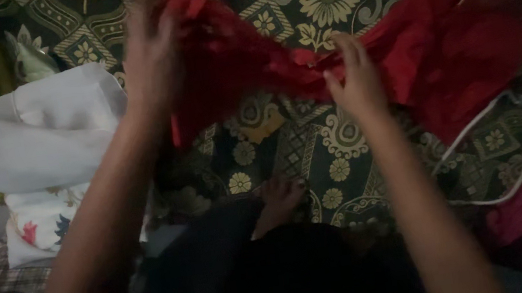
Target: The person unfolds a red garment on a patterned floor, smooths it by hand, and irons it with a white electric iron. The person repeatedly adjusts the fabric and moves the iron across different sections of the garment.
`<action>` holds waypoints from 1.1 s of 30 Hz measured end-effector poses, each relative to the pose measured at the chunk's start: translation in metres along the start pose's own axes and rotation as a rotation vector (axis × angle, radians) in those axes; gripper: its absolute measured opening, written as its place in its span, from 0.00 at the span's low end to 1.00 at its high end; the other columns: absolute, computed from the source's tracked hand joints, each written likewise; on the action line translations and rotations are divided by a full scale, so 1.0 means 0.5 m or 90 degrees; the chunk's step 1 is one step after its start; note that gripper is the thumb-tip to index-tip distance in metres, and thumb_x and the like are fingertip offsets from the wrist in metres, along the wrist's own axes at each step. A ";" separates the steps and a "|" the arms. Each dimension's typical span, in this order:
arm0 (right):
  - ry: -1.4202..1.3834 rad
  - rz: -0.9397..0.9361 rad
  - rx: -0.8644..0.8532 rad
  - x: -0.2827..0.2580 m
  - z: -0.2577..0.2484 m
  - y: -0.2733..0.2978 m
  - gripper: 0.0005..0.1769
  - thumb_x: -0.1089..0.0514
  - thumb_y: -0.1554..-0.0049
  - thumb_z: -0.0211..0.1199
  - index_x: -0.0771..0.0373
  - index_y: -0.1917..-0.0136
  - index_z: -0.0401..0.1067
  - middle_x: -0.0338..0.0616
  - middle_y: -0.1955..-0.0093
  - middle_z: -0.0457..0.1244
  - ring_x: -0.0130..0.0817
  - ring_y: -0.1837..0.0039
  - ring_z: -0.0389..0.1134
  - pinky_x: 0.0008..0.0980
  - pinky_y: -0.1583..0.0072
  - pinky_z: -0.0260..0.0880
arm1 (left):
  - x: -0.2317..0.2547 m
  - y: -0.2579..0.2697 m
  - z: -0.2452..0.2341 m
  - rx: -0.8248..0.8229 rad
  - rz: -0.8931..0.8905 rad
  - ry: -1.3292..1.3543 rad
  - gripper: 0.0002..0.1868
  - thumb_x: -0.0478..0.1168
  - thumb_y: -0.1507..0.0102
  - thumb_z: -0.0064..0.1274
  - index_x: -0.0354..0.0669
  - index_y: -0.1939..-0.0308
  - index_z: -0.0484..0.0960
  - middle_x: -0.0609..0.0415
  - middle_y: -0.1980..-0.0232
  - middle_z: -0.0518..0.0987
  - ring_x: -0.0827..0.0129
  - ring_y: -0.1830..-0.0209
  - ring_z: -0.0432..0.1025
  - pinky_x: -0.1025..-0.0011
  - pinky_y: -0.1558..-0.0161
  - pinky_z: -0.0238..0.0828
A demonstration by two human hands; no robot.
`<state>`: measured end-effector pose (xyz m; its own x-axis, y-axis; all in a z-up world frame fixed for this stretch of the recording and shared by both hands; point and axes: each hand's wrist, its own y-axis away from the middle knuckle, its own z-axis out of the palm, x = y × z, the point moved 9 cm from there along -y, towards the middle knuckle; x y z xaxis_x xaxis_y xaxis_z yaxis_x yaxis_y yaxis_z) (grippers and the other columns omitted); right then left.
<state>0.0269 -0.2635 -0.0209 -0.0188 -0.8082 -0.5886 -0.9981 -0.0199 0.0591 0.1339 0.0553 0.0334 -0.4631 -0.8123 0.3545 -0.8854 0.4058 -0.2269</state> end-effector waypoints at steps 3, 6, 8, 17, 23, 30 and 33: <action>0.022 0.076 -0.007 0.037 0.018 -0.011 0.30 0.57 0.38 0.65 0.65 0.25 0.61 0.55 0.24 0.54 0.57 0.25 0.58 0.51 0.30 0.64 | -0.048 -0.006 -0.031 0.178 -0.087 0.047 0.30 0.26 0.34 0.50 0.45 0.27 0.70 0.37 0.24 0.62 0.43 0.23 0.61 0.50 0.23 0.64; 0.066 0.155 0.001 0.095 0.051 -0.004 0.22 0.57 0.35 0.64 0.66 0.31 0.66 0.57 0.25 0.54 0.58 0.26 0.58 0.49 0.31 0.65 | 0.007 0.053 0.049 0.036 -0.037 -0.112 0.24 0.34 0.30 0.55 0.41 0.30 0.71 0.37 0.28 0.65 0.41 0.24 0.60 0.37 0.24 0.54; 0.060 0.077 0.082 0.104 0.038 0.014 0.20 0.60 0.32 0.63 0.71 0.31 0.66 0.65 0.24 0.51 0.64 0.26 0.55 0.51 0.33 0.63 | 0.069 0.102 0.088 -0.043 0.081 -0.206 0.24 0.42 0.32 0.56 0.43 0.33 0.72 0.37 0.32 0.65 0.41 0.25 0.57 0.26 0.29 0.48; -0.222 0.353 0.270 0.100 -0.022 0.130 0.15 0.63 0.33 0.47 0.68 0.34 0.64 0.48 0.39 0.63 0.44 0.39 0.68 0.39 0.36 0.70 | 0.085 0.220 0.144 -0.162 0.100 -0.186 0.32 0.47 0.41 0.56 0.46 0.33 0.75 0.33 0.28 0.62 0.30 0.26 0.51 0.30 0.38 0.55; 0.289 -0.052 -0.302 -0.246 0.275 0.115 0.19 0.56 0.56 0.71 0.55 0.49 0.80 0.56 0.26 0.57 0.60 0.23 0.53 0.63 0.28 0.51 | 0.086 0.173 0.112 -0.187 0.019 -0.061 0.26 0.38 0.37 0.54 0.42 0.33 0.78 0.43 0.34 0.73 0.46 0.35 0.68 0.56 0.34 0.70; 0.235 0.061 -0.130 -0.136 0.234 0.161 0.20 0.60 0.45 0.62 0.72 0.41 0.74 0.61 0.30 0.59 0.61 0.26 0.53 0.57 0.26 0.48 | 0.154 0.160 0.070 -0.632 -0.122 0.062 0.16 0.51 0.33 0.49 0.51 0.50 0.86 0.43 0.53 0.84 0.49 0.53 0.78 0.53 0.48 0.73; 0.224 0.098 -0.041 -0.096 0.161 0.215 0.20 0.63 0.46 0.60 0.74 0.42 0.74 0.62 0.32 0.60 0.60 0.28 0.56 0.54 0.28 0.53 | 0.134 0.051 -0.007 -0.262 -0.082 -0.004 0.16 0.49 0.32 0.55 0.40 0.50 0.82 0.42 0.49 0.82 0.45 0.50 0.79 0.51 0.50 0.76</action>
<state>-0.0844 -0.1794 -0.0514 -0.1359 -0.9568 -0.2572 -0.9791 0.0901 0.1822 0.0805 0.0126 0.0544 -0.3479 -0.8695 0.3505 -0.8793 0.4324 0.1998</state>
